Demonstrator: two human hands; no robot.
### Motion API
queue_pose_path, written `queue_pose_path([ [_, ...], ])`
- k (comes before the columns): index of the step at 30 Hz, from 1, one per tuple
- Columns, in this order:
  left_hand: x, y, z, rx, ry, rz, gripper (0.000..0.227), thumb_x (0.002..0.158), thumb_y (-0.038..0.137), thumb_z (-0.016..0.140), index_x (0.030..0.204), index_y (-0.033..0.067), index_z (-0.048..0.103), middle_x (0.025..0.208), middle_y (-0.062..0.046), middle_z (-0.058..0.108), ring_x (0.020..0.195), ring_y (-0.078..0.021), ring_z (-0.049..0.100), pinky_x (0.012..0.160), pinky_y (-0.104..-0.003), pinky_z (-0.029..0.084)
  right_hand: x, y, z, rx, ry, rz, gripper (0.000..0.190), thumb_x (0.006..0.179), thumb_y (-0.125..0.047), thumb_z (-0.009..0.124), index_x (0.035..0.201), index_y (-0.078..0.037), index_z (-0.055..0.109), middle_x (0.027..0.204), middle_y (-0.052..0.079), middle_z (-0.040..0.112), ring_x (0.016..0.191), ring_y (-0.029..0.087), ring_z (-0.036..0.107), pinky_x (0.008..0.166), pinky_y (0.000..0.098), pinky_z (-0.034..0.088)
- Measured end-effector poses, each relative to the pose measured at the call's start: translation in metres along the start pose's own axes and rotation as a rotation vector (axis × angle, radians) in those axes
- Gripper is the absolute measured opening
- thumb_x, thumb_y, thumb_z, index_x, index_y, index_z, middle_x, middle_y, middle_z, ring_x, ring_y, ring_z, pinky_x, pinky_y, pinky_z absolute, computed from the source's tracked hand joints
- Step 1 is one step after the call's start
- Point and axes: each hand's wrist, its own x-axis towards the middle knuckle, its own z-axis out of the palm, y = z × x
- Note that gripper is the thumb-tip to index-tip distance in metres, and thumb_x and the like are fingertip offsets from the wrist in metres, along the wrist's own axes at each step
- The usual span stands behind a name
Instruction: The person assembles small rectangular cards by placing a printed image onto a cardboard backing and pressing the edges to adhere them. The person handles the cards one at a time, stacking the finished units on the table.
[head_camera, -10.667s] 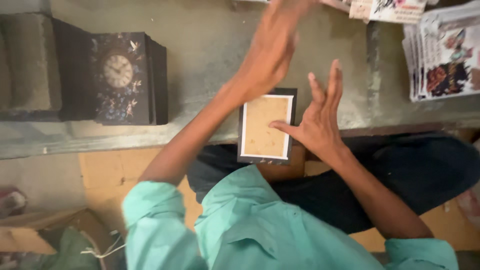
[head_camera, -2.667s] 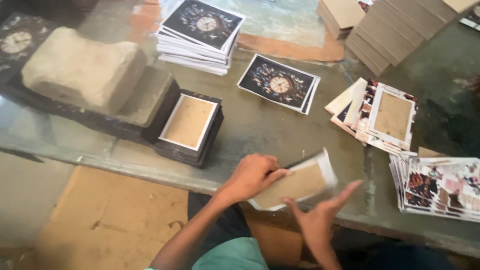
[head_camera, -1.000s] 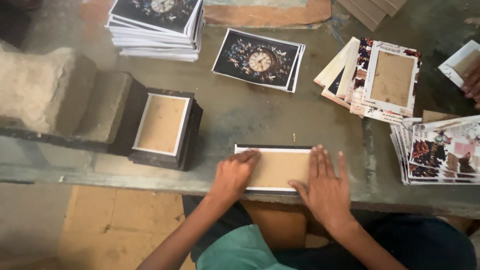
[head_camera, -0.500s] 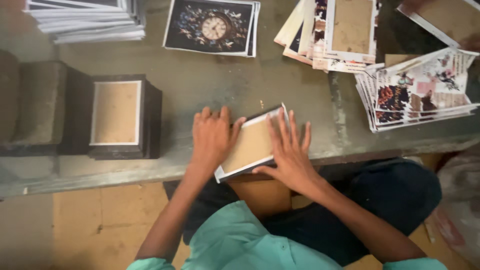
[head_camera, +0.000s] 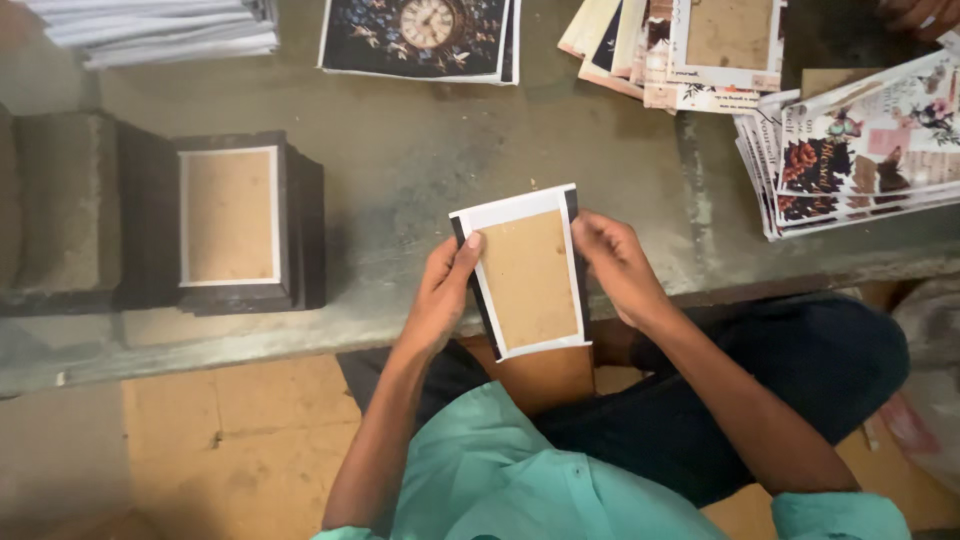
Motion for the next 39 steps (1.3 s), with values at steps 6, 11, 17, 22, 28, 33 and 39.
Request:
queue_pose_path([
  [6, -0.002, -0.016, 0.008, -0.038, 0.084, 0.015, 0.047, 0.11, 0.041, 0.043, 0.114, 0.001, 0.067, 0.1, 0.002, 0.068, 0.093, -0.0054, 0.058, 0.087, -0.024, 0.05, 0.01, 0.011, -0.006, 0.055, 0.009, -0.025, 0.043, 0.111, -0.036, 0.052, 0.106, 0.001, 0.072, 0.092, 0.004, 0.074, 0.081, 0.009, 0.066, 0.075, 0.0275, 0.056],
  [11, 0.001, -0.008, 0.013, -0.221, 0.201, -0.017, 0.038, 0.109, 0.033, 0.055, 0.099, 0.0007, 0.072, 0.083, 0.0, 0.068, 0.074, -0.007, 0.058, 0.069, -0.026, 0.048, 0.012, 0.003, -0.009, 0.116, -0.048, 0.063, 0.028, 0.105, -0.023, 0.061, 0.109, 0.002, 0.073, 0.096, 0.006, 0.075, 0.084, 0.009, 0.069, 0.076, 0.0279, 0.057],
  [17, 0.008, 0.002, 0.002, -0.428, 0.181, -0.128, 0.022, 0.099, 0.019, 0.067, 0.092, 0.0003, 0.076, 0.084, -0.003, 0.073, 0.074, -0.0107, 0.064, 0.072, -0.027, 0.051, 0.015, 0.003, -0.006, 0.02, -0.069, 0.037, 0.025, 0.102, -0.013, 0.066, 0.119, 0.004, 0.073, 0.098, 0.007, 0.077, 0.083, 0.008, 0.068, 0.073, 0.0252, 0.055],
  [22, 0.019, 0.008, -0.01, -0.31, 0.104, -0.133, 0.013, 0.091, 0.007, 0.07, 0.098, -0.0004, 0.079, 0.088, -0.005, 0.077, 0.079, -0.0109, 0.069, 0.078, -0.026, 0.055, 0.022, -0.015, -0.009, -0.069, -0.185, -0.005, 0.03, 0.101, -0.013, 0.067, 0.123, 0.006, 0.071, 0.097, 0.008, 0.078, 0.079, 0.008, 0.068, 0.072, 0.0255, 0.057],
  [28, 0.029, 0.022, -0.018, 0.473, 0.089, 0.293, 0.016, 0.093, 0.003, 0.068, 0.106, 0.0021, 0.078, 0.101, -0.009, 0.08, 0.094, -0.0223, 0.075, 0.088, -0.034, 0.06, 0.023, -0.026, -0.002, -0.883, -0.046, -0.696, 0.03, 0.085, -0.01, 0.084, 0.114, -0.006, 0.08, 0.106, 0.007, 0.079, 0.092, 0.022, 0.064, 0.088, 0.0352, 0.053],
  [33, 0.021, 0.047, -0.029, 0.703, -0.206, 0.61, 0.071, 0.077, 0.013, 0.076, 0.139, -0.0033, 0.048, 0.137, -0.025, 0.059, 0.125, -0.0465, 0.054, 0.101, -0.049, 0.047, 0.017, -0.017, 0.015, -0.928, 0.063, -0.593, 0.018, 0.084, -0.009, 0.084, 0.102, -0.012, 0.082, 0.098, 0.001, 0.08, 0.078, 0.018, 0.064, 0.073, 0.032, 0.055],
  [39, 0.013, 0.036, -0.024, 0.934, -0.273, 0.515, 0.045, 0.093, 0.023, 0.076, 0.133, 0.0097, 0.063, 0.13, -0.016, 0.07, 0.125, -0.0397, 0.062, 0.096, -0.048, 0.053, 0.017, -0.024, 0.01, -0.954, -0.1, -0.709, 0.062, 0.075, -0.027, 0.086, 0.128, -0.009, 0.061, 0.128, 0.01, 0.067, 0.112, 0.034, 0.06, 0.097, 0.0421, 0.05],
])
